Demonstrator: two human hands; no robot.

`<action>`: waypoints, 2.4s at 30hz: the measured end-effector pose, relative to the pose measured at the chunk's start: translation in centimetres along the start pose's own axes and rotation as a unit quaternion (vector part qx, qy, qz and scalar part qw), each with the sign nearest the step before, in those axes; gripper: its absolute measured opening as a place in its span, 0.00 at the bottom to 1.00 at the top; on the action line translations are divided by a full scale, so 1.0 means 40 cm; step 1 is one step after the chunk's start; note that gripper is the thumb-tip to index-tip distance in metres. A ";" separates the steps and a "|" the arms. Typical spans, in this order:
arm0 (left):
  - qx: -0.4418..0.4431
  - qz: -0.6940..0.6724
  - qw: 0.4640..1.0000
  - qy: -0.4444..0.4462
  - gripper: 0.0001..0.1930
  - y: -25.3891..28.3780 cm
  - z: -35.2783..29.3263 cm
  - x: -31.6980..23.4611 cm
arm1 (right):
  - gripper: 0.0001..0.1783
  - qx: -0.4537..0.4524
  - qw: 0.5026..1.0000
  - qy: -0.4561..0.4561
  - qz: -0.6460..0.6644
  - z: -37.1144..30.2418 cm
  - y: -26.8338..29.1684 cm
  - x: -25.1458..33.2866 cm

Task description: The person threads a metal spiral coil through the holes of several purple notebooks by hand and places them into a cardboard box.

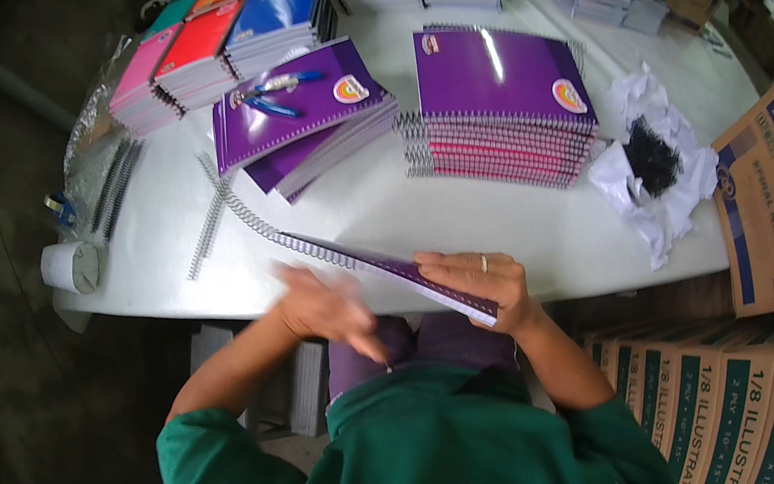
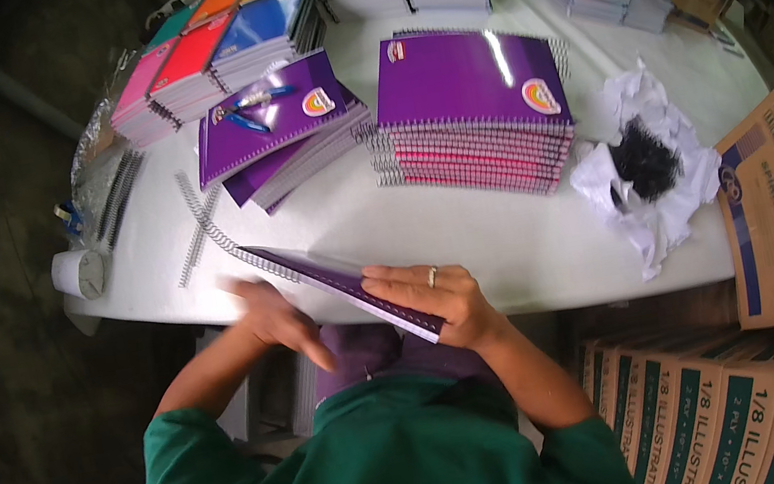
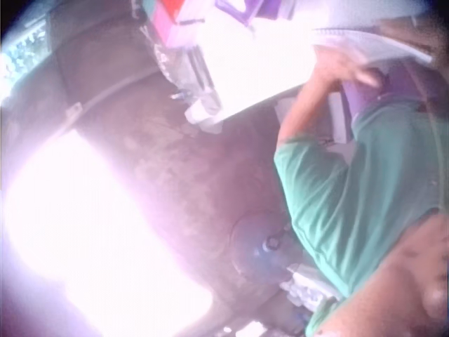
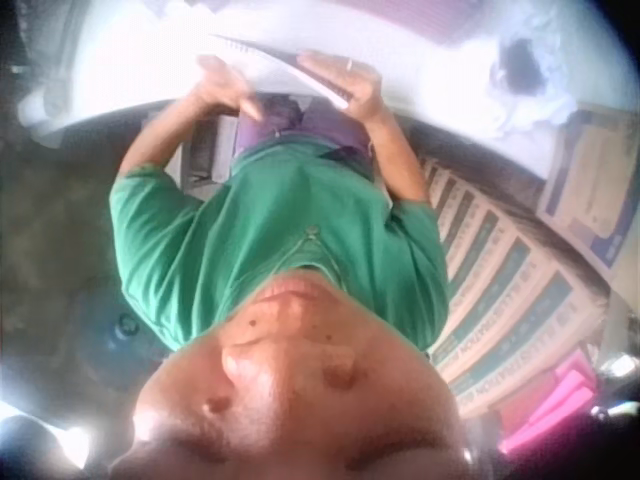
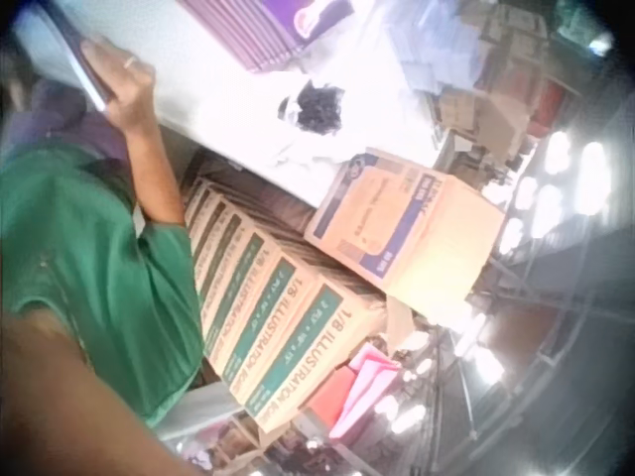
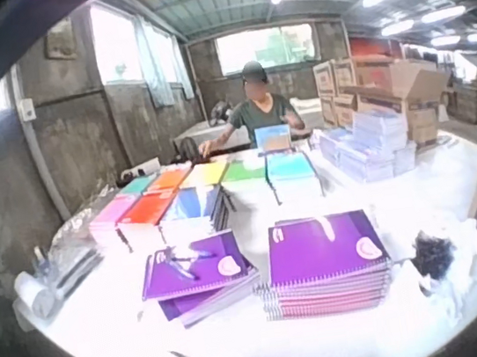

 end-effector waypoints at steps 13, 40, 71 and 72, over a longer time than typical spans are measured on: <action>0.105 0.008 0.993 0.053 0.52 -0.024 0.035 -0.052 | 0.19 -0.003 1.000 0.012 0.003 0.012 -0.036 0.003; -0.006 -0.021 0.994 0.110 0.47 -0.059 0.183 -0.098 | 0.27 -0.031 0.999 -0.040 0.003 -0.032 -0.069 -0.020; 0.229 -0.601 0.527 0.556 0.05 -0.050 0.242 -0.059 | 0.08 -0.154 0.955 -0.248 0.044 0.098 0.042 0.100; 0.233 -0.616 0.531 0.533 0.05 -0.054 0.239 -0.056 | 0.09 -0.144 0.959 -0.243 0.030 0.098 0.041 0.104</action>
Point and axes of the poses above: each hand's wrist, its own z-axis towards the middle knuckle, its own y-axis out of the back of the hand, x = y × z, the point moved 3 cm from there along z, towards the middle knuckle, and after that the axes turned 12 degrees about z, right-handed, at the moved point
